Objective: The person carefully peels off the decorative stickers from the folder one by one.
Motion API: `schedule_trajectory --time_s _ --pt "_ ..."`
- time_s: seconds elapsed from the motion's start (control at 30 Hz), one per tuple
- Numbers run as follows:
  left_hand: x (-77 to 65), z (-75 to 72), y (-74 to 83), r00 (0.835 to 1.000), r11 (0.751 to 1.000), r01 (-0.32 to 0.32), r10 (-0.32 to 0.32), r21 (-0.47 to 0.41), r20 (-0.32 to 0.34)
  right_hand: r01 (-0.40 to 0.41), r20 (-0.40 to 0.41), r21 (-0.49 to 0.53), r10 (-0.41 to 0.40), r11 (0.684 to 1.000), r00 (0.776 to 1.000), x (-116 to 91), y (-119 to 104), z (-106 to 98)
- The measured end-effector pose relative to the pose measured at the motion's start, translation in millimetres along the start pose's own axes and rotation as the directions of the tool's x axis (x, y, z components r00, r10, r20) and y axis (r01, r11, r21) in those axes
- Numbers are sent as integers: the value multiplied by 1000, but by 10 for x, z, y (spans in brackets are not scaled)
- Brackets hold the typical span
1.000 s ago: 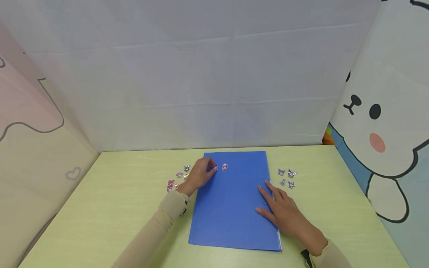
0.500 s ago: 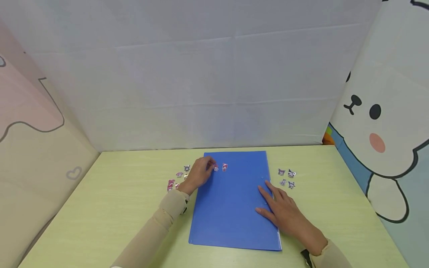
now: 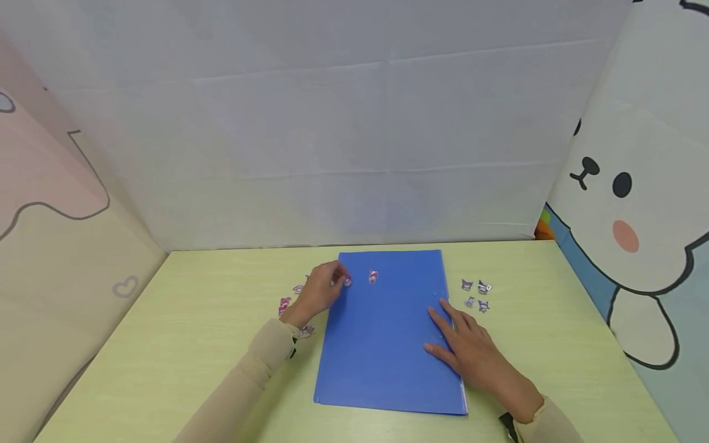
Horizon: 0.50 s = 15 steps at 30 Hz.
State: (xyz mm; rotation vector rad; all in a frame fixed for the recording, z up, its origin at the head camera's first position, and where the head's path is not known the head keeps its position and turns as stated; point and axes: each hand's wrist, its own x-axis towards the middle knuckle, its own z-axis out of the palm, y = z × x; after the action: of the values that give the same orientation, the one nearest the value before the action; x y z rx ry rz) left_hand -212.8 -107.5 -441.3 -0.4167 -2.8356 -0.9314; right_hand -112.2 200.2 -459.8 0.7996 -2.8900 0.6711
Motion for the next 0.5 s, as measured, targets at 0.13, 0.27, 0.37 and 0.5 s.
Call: schedule_trajectory --time_s 0.13,0.27,0.37,0.5 --pt "-53 -34 -42 1000 1000 9 -9 -1 7 -16 16 2 16 1000 1000 -1 4 8" --pt "-111 -65 -88 1000 1000 7 -8 9 12 -14 13 -1 14 1000 1000 4 2 7" --pt "-153 -85 -121 1000 1000 -3 3 12 12 -8 6 -4 8 1000 1000 5 -3 2" --pt "-202 -109 -159 1000 1000 2 -3 16 15 3 -5 -9 -3 1000 1000 3 1 4"
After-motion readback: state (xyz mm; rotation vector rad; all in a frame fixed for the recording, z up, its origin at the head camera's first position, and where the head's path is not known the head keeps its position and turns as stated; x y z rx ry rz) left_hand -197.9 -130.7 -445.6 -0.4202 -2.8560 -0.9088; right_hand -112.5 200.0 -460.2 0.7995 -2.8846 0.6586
